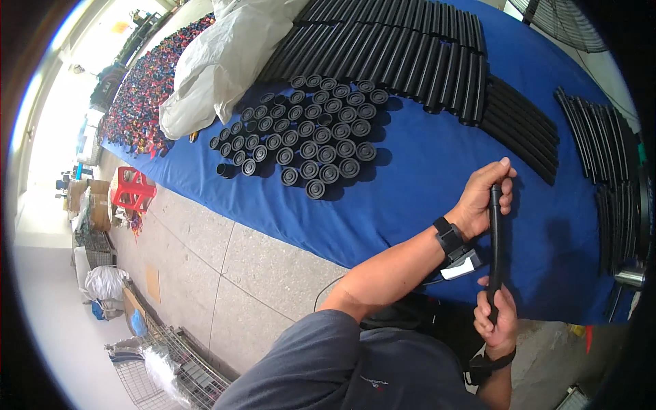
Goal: The person repeatedly picks up a black cylindrical pipe and a small circular cap from a blue table. They insert the cap into the open end of the pipe, rotate the assembly to check the fit, and then place the completed unit back onto the table among other similar items.
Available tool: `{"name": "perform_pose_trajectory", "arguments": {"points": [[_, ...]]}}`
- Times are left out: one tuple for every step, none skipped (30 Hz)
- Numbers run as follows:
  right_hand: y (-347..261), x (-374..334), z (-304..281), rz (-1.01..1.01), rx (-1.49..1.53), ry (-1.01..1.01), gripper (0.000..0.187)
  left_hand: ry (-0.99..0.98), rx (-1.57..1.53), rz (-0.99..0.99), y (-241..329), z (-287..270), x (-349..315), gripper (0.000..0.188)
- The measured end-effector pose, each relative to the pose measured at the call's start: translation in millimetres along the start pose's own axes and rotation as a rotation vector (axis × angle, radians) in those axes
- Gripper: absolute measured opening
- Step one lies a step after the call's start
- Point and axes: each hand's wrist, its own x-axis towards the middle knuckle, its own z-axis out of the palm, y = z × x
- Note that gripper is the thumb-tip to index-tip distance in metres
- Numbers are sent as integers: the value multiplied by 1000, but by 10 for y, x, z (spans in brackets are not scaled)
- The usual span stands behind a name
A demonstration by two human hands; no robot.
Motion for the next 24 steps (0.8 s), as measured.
{"name": "perform_pose_trajectory", "arguments": {"points": [[-23,1,23,-50,-200,108,48,74,63,31,4,31,2,33],[-9,32,67,-157,-562,225,48,95,105,63,8,33,-1,33],[6,63,105,-265,-925,341,48,116,147,94,4,36,4,32],[12,80,133,-376,-1287,456,49,137,189,126,4,39,3,32],[-52,35,202,-313,-1202,405,52,116,112,100,3,13,8,32],[-79,7,235,-249,-876,291,53,97,36,74,10,-22,0,32],[-92,-23,252,-181,-550,178,54,77,-41,49,16,-57,-13,32],[-107,-59,241,-116,-230,73,55,58,-55,34,3,-56,-7,31],[-77,-65,117,13,43,-25,59,38,-70,20,-9,-55,-7,31],[-11,-28,46,67,182,-92,61,20,-84,6,-20,-55,-14,31],[12,7,28,50,159,-96,59,58,-16,32,-8,-14,-26,30],[26,27,25,33,137,-99,57,96,52,56,-3,35,-36,29],[16,23,34,-22,-153,22,56,134,120,78,15,69,-60,28],[-19,33,137,-78,-437,145,54,160,166,102,22,64,-80,27],[-57,29,233,-144,-726,286,53,171,202,117,3,102,-80,25],[-44,61,315,-122,-686,238,52,180,239,128,-7,126,-88,24],[-73,55,363,-115,-656,218,50,185,165,75,25,121,-109,19],[-109,11,383,-123,-634,220,49,160,116,75,43,123,-124,16],[-84,14,354,-27,-337,138,47,168,72,62,76,96,-129,17],[-70,7,302,30,-45,57,44,128,54,60,58,65,-108,17],[-64,11,286,63,-54,63,42,145,88,30,58,89,-90,18],[-45,39,275,99,-60,63,40,161,116,22,56,86,-77,17],[-34,56,206,84,-68,35,40,145,142,27,45,95,-64,17],[-61,74,157,85,-82,-10,40,172,107,29,42,87,-40,18]]}}
